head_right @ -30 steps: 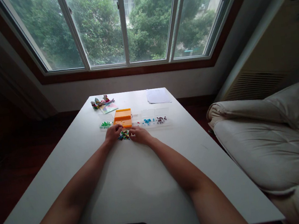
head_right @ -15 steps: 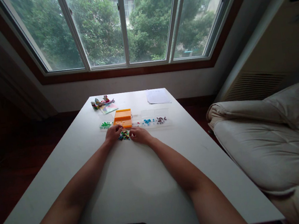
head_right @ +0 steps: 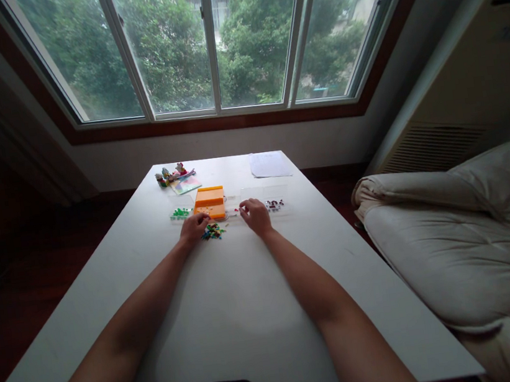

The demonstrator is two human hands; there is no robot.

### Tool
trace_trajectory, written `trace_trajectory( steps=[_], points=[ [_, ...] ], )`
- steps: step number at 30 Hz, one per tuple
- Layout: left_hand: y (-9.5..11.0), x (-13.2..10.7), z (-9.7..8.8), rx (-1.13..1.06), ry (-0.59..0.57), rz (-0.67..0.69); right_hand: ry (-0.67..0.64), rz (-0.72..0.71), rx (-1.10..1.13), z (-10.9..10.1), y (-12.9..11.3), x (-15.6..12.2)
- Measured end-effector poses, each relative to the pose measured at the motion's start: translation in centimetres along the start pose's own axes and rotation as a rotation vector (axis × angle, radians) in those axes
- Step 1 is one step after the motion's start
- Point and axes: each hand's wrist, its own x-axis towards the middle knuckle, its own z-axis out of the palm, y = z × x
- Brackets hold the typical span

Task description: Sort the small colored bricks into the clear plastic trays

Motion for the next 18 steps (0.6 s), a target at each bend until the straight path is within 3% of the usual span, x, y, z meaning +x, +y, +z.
trace_trajectory(
  steps=[4,7,12,18],
  points=[
    [0.1,0.0,-0.1,-0.009,-0.016,0.007,0.237,0.212,-0.102,-1.9,3.4,0.5],
    [0.2,-0.1,-0.2,-0.011,-0.025,0.016,0.342,0.367,-0.171,-3.0,5.5,0.6],
    [0.6,-0.3,-0.5,0.004,-0.043,0.013,0.391,0.535,-0.245,-3.6,6.9,0.3],
    [1.0,-0.4,-0.9,0.019,-0.063,-0.014,0.383,0.578,-0.244,-3.4,7.1,0.2]
  ],
)
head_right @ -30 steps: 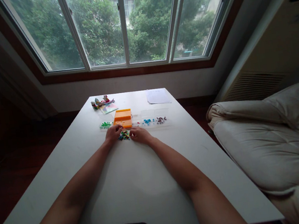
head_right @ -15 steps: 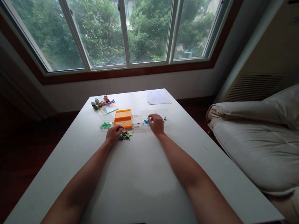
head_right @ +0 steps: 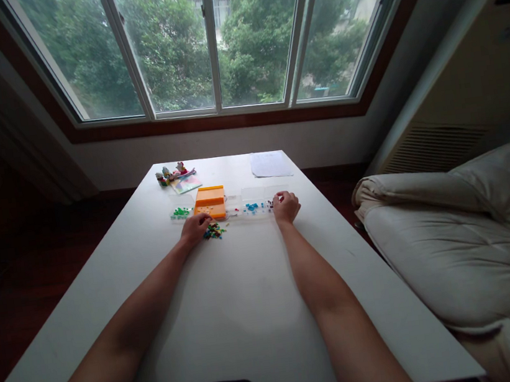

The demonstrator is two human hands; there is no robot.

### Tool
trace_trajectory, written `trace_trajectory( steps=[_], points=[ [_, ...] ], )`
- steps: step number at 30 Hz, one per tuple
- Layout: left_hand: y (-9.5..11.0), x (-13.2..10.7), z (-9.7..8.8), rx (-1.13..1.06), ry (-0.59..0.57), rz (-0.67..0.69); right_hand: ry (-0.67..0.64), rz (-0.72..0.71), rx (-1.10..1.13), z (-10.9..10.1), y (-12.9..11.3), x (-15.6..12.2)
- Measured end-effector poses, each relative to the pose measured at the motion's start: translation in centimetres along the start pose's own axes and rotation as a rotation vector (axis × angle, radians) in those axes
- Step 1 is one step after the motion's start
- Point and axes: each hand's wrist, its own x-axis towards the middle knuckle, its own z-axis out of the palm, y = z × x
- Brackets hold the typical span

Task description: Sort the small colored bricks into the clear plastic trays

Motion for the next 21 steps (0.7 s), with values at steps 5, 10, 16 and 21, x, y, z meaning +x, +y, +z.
trace_trajectory(
  steps=[5,10,16,21],
  points=[
    [-0.06,0.04,0.15,-0.01,0.008,-0.005,-0.012,0.044,0.004,0.27,0.29,0.06],
    [-0.13,0.04,0.22,-0.011,0.012,0.014,-0.008,0.045,0.016,0.71,0.68,0.1],
    [-0.08,0.02,0.14,-0.018,0.002,0.014,-0.001,0.065,0.015,0.86,0.93,0.16],
    [-0.07,0.03,0.16,-0.005,0.008,0.011,0.003,0.045,0.045,0.72,0.62,0.09]
  ],
)
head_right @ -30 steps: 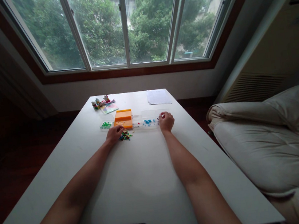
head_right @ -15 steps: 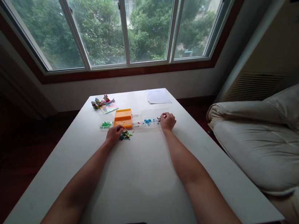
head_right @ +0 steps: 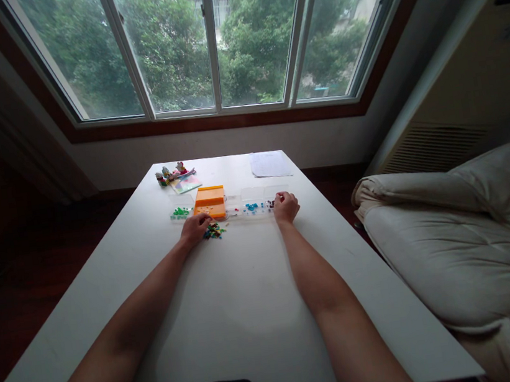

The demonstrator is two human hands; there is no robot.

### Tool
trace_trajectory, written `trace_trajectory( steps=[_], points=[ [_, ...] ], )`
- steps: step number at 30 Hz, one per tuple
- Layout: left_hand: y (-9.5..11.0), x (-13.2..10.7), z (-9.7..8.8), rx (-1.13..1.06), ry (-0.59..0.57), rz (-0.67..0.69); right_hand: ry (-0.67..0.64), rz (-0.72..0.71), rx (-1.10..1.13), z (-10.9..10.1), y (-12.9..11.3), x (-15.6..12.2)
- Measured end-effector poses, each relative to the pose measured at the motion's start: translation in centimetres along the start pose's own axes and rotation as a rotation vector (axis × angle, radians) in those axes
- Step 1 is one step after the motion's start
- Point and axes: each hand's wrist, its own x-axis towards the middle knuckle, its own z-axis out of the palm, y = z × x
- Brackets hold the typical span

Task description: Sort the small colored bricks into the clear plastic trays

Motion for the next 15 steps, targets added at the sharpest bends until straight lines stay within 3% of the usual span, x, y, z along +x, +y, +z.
trace_trajectory(
  steps=[6,15],
  points=[
    [0.4,-0.2,-0.1,0.037,-0.004,0.037,-0.028,-0.09,0.017,0.0,-0.8,-0.6],
    [2.6,-0.7,1.2,0.082,-0.034,0.33,-0.163,-0.28,0.089,0.0,-3.5,-2.7]
  ],
)
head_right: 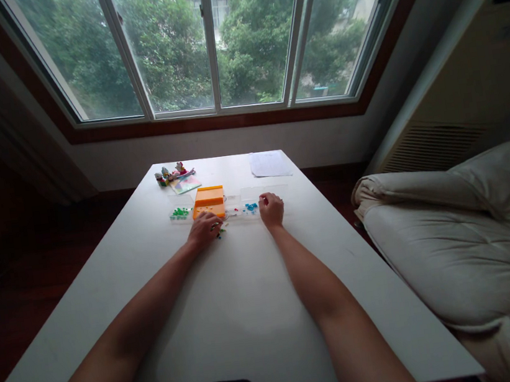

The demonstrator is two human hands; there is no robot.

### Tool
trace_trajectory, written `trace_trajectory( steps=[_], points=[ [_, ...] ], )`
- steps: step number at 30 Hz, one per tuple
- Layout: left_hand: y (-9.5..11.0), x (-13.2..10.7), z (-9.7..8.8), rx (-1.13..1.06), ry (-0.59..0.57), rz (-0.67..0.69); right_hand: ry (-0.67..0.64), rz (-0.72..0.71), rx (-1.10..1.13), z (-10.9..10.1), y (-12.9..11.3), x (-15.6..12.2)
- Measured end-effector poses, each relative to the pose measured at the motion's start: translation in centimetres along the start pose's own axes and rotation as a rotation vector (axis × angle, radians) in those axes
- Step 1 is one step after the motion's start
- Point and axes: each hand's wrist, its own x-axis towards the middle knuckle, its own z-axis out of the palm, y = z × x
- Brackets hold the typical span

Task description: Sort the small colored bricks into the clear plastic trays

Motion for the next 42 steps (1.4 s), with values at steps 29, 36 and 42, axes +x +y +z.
trace_trajectory(
  steps=[29,36,42],
  points=[
    [-2.0,-0.3,0.0,0.039,0.268,-0.171,-0.067,-0.102,0.113,0.8,-1.3,-0.9],
    [-3.5,-0.3,0.4,0.06,0.302,-0.214,-0.082,-0.097,0.117,0.6,-1.6,-1.0],
    [-3.4,-0.3,0.5,0.076,0.245,-0.21,-0.221,-0.203,0.107,0.6,-2.5,-1.3]
  ],
)
